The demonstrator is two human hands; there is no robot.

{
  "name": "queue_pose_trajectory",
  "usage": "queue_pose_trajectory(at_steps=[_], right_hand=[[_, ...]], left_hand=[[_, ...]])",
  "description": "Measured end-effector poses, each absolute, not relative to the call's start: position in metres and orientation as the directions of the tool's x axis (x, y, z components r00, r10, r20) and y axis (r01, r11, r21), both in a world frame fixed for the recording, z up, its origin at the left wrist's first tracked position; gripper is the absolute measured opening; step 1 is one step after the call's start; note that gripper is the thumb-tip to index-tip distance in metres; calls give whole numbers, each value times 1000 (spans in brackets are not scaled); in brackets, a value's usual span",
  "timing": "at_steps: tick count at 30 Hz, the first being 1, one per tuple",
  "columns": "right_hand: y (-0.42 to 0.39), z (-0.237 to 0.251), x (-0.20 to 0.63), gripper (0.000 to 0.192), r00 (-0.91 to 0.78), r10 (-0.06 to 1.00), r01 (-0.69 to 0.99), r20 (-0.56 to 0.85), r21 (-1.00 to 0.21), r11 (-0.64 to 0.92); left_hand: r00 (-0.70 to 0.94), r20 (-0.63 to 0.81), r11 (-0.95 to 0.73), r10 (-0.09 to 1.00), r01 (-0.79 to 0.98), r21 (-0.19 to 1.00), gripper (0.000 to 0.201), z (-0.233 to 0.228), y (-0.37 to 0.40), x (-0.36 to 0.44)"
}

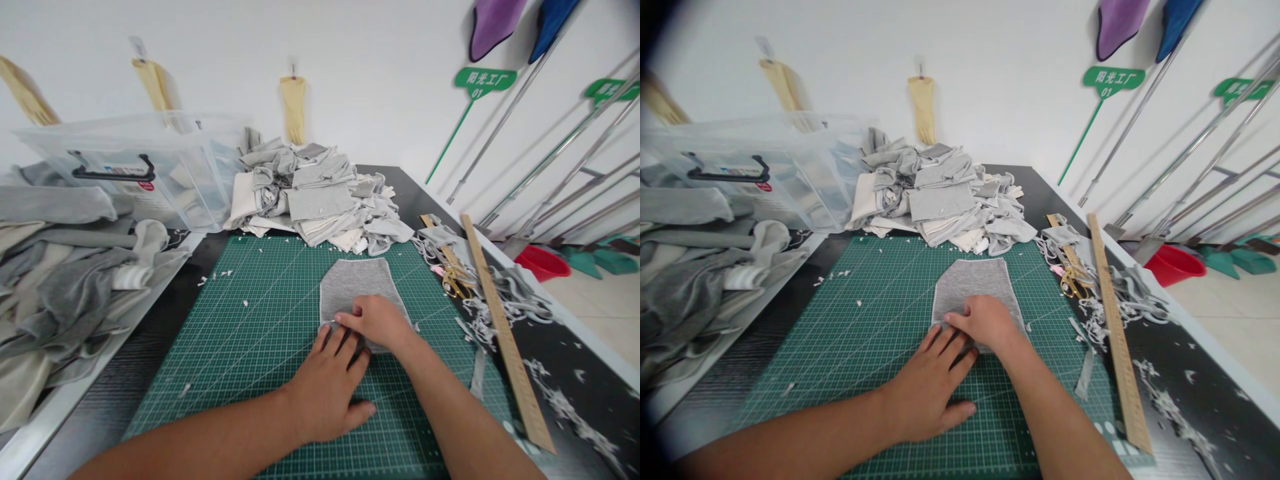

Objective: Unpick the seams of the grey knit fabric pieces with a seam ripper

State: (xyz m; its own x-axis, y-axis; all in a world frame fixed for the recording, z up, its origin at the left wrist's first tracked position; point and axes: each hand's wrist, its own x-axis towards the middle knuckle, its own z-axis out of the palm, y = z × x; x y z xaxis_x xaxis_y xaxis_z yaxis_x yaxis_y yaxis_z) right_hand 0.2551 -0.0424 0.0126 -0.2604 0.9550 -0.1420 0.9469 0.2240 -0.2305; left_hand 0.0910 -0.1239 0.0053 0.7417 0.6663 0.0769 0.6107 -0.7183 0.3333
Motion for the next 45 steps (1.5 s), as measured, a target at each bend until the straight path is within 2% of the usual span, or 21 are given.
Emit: queue_pose_trajectory(at_steps=[8,17,25,30,37,45], right_hand=[[-41,15,248,50,-233,958,965,-170,-163,206],[-39,10,256,54,-258,954,939,-154,-274,209],[-37,13,256,53,-242,952,937,-190,-301,178],[-36,10,260,53,-269,951,919,-149,-336,207],[-35,8,262,54,-264,950,911,-167,-368,188],[-35,10,262,53,-260,950,918,-171,-347,189]], left_hand=[[737,77,-716,671,618,323,69,4,-124,92],[741,77,-723,667,619,307,69,7,-124,92],[742,69,-722,667,620,307,68,6,-125,91],[744,76,-728,663,618,296,68,7,-124,91],[765,83,-752,638,597,280,68,9,-121,91],[767,81,-751,636,592,292,69,9,-120,90]])
